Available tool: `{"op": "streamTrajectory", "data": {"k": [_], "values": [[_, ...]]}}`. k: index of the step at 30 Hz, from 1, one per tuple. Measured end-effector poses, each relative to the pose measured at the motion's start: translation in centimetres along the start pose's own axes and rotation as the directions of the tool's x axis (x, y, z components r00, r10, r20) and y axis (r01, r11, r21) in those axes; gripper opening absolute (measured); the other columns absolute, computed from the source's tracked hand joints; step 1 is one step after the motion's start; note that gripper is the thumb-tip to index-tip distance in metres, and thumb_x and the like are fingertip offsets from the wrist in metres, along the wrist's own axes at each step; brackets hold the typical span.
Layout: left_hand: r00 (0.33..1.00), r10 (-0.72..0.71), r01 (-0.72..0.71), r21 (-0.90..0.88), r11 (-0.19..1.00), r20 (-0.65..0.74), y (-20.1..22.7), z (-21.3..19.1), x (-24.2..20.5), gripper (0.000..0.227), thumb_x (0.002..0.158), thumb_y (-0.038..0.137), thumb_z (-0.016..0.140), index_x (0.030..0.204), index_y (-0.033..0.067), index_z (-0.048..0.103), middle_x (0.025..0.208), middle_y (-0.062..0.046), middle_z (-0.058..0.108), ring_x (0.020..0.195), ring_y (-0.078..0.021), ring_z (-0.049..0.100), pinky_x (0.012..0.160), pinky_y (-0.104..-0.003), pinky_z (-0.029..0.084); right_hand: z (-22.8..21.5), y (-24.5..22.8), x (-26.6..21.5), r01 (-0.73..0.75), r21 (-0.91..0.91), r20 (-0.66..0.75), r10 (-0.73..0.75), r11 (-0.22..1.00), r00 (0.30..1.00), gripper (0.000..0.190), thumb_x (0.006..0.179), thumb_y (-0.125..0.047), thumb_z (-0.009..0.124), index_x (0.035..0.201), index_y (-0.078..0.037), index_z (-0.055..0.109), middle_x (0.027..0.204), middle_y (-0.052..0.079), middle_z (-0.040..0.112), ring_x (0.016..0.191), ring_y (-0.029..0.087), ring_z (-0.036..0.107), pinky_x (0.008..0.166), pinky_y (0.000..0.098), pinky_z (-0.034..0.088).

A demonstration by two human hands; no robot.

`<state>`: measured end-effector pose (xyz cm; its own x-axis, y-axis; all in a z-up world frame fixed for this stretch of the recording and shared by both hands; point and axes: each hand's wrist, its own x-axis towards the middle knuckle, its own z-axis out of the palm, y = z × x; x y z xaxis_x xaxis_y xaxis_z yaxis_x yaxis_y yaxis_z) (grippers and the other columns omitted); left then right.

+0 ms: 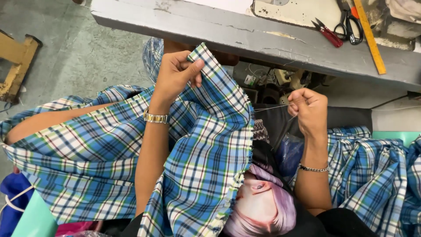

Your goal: Removing loose threads from a plaid garment using thread snips at a sewing workstation.

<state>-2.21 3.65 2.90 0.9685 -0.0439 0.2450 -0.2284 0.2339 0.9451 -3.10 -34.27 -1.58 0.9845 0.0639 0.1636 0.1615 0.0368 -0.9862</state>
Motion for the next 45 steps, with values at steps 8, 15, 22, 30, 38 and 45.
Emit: {"op": "streamTrajectory", "data": {"k": [8,15,22,30,38,45], "values": [[0.999,0.021,-0.019,0.071,0.997,-0.038,0.7,0.5,0.0,0.019,0.102,0.013,0.071,0.090,-0.0017,0.066,0.058,-0.015,0.065,0.049,-0.0190,0.069,0.045,-0.026,0.056,0.9,-1.7,-0.8,-0.012,0.209,0.018,0.009,0.978,1.000,0.026,0.110,-0.014,0.061,0.091,0.005,0.060,0.057,0.000,0.034,0.046,0.007,0.037,0.044,0.0204,0.036],[0.921,0.288,-0.378,0.432,0.819,0.261,0.9,9.2,-1.5,0.016,0.087,0.007,0.076,0.101,0.0084,0.070,0.075,-0.010,0.069,0.062,-0.0254,0.063,0.059,-0.034,0.052,1.0,-0.4,-0.3,0.044,0.234,0.033,-0.053,0.971,0.998,0.027,0.110,-0.015,0.061,0.094,0.008,0.060,0.058,0.003,0.037,0.049,0.009,0.042,0.046,0.0225,0.040],[0.790,-0.223,-0.265,0.647,0.715,0.571,-4.8,8.6,-3.7,0.027,0.085,0.031,0.083,0.101,0.0106,0.076,0.103,-0.012,0.067,0.102,-0.0352,0.060,0.088,-0.046,0.039,0.1,-0.1,0.2,0.172,-0.235,-0.046,-0.188,0.957,0.981,0.022,0.112,-0.003,0.063,0.095,0.011,0.066,0.054,0.007,0.043,0.046,0.010,0.045,0.045,0.0226,0.037],[0.734,-0.237,-0.352,0.655,0.669,0.637,-4.5,10.4,-4.5,0.018,0.087,0.035,0.077,0.094,0.0179,0.078,0.100,-0.007,0.064,0.100,-0.0332,0.059,0.087,-0.048,0.034,2.1,-8.7,-1.8,0.385,-0.542,-0.127,-0.525,0.747,0.841,0.014,0.104,-0.009,0.070,0.107,0.004,0.074,0.078,0.014,0.067,0.064,0.020,0.063,0.063,0.0307,0.052],[0.727,-0.280,-0.272,0.638,0.720,0.626,-5.2,10.6,-4.3,0.007,0.090,0.016,0.078,0.086,0.0100,0.077,0.099,-0.005,0.068,0.099,-0.0255,0.063,0.091,-0.040,0.036,0.7,-12.5,-4.4,0.506,-0.102,-0.060,-0.513,0.857,0.856,0.023,0.099,-0.011,0.067,0.110,0.009,0.072,0.083,0.017,0.068,0.068,0.022,0.066,0.066,0.0310,0.056],[0.843,-0.108,-0.280,0.602,0.748,0.526,-8.2,7.9,-3.2,0.009,0.089,0.016,0.078,0.083,0.0138,0.071,0.098,0.001,0.073,0.095,-0.0195,0.068,0.097,-0.035,0.039,-1.4,-13.2,-5.1,0.479,0.348,0.077,-0.533,0.806,0.842,0.024,0.098,-0.004,0.066,0.115,0.012,0.072,0.094,0.021,0.070,0.077,0.024,0.069,0.073,0.0322,0.058]]}}
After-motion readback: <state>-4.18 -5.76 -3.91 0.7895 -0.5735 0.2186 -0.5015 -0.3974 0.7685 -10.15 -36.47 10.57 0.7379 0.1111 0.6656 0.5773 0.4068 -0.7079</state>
